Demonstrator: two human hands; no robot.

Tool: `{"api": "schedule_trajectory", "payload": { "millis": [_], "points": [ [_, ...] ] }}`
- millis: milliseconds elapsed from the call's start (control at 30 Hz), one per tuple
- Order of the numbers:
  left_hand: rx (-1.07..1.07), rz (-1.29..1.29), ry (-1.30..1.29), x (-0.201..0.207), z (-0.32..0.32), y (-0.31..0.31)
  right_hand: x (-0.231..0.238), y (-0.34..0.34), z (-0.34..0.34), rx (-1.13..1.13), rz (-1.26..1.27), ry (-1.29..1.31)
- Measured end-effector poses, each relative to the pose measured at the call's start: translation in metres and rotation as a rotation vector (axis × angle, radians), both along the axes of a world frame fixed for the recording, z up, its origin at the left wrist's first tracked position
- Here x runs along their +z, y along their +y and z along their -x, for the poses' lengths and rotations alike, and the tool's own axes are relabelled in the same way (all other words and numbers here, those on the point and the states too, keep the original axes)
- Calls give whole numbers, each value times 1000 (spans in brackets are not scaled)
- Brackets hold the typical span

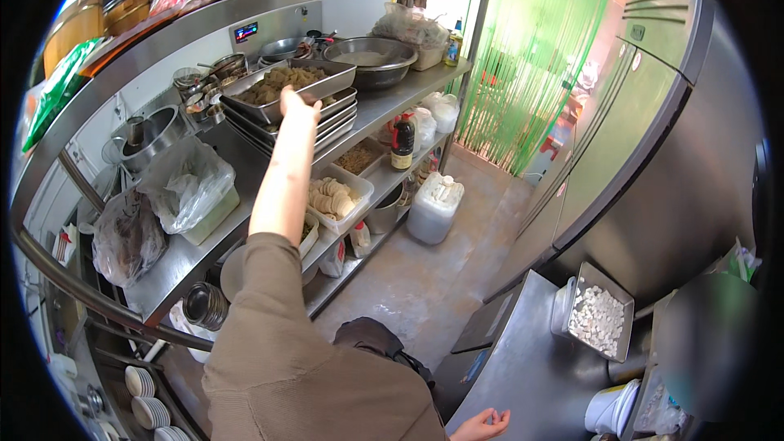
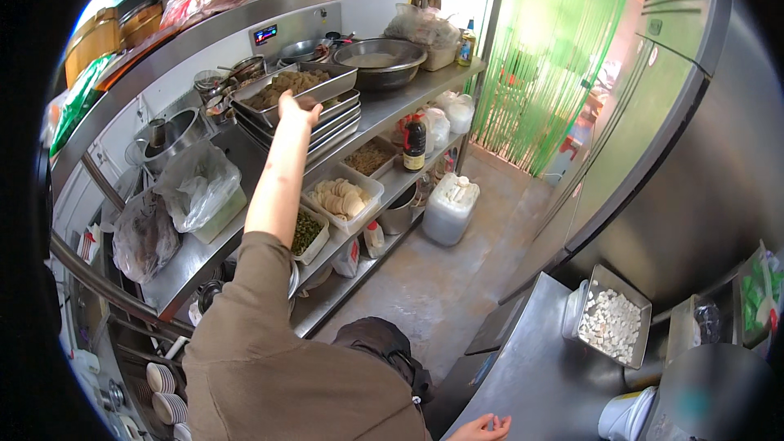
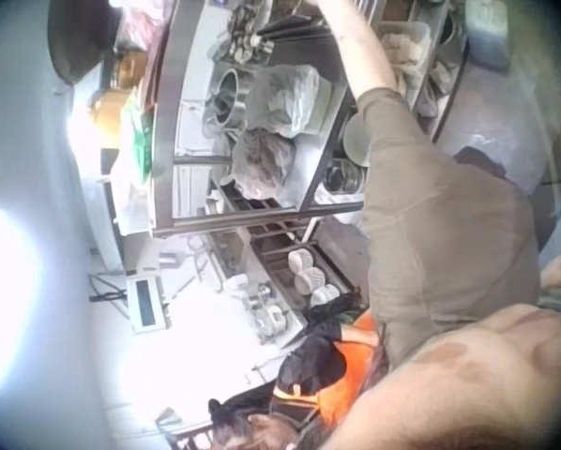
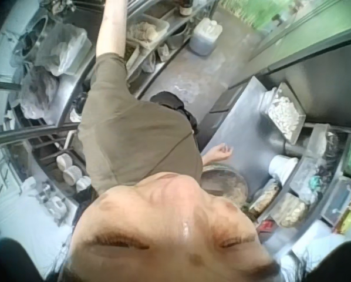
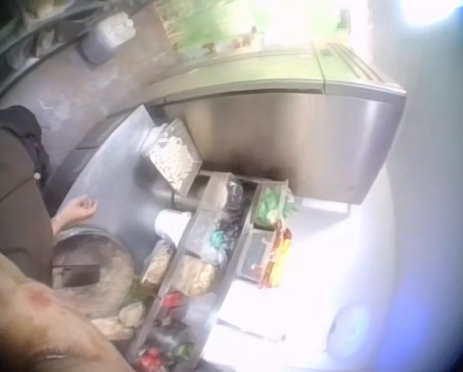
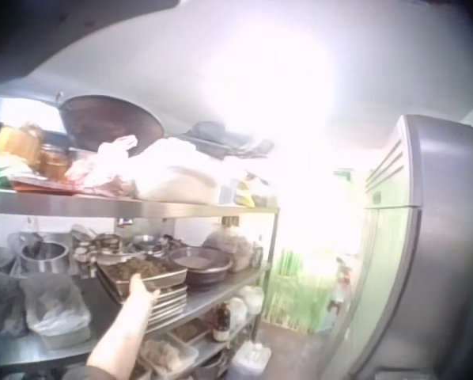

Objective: The person cuts a block of tofu into small cubes on a wooden cutting board and places them into a metal tray. They then unwrap a package of yellow cylindrical vegetables and slice them into thin rounds on the same board.

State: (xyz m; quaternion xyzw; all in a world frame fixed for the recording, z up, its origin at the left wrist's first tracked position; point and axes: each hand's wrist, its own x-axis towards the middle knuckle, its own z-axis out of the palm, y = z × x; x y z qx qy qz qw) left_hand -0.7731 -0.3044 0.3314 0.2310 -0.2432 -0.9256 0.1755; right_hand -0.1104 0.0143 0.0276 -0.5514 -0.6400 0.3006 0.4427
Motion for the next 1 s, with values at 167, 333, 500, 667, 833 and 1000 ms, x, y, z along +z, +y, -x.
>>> {"api": "schedule_trajectory", "payload": {
  "millis": [167, 333, 500, 667, 833, 1000],
  "points": [
    [-307, -152, 71, 7, -49, -10, -6, -10, -21, -13, 43, -59],
    [-654, -235, 251, 9, -76, 17, -28, 11, -28, -63, -78, -15],
    [-896, 414, 526, -61, -56, 37, 19, 4, 15, 17, -184, -1],
    [-1314, 715, 363, -169, -112, 187, 66, -36, 19, -104, -23, 98],
    [-1830, 792, 501, -224, -292, 301, 56, -95, 0, -379, 77, 75],
    [-2592, 672, 888, -213, -458, 327, 59, -165, -28, -742, 215, 28]
  ]
}}
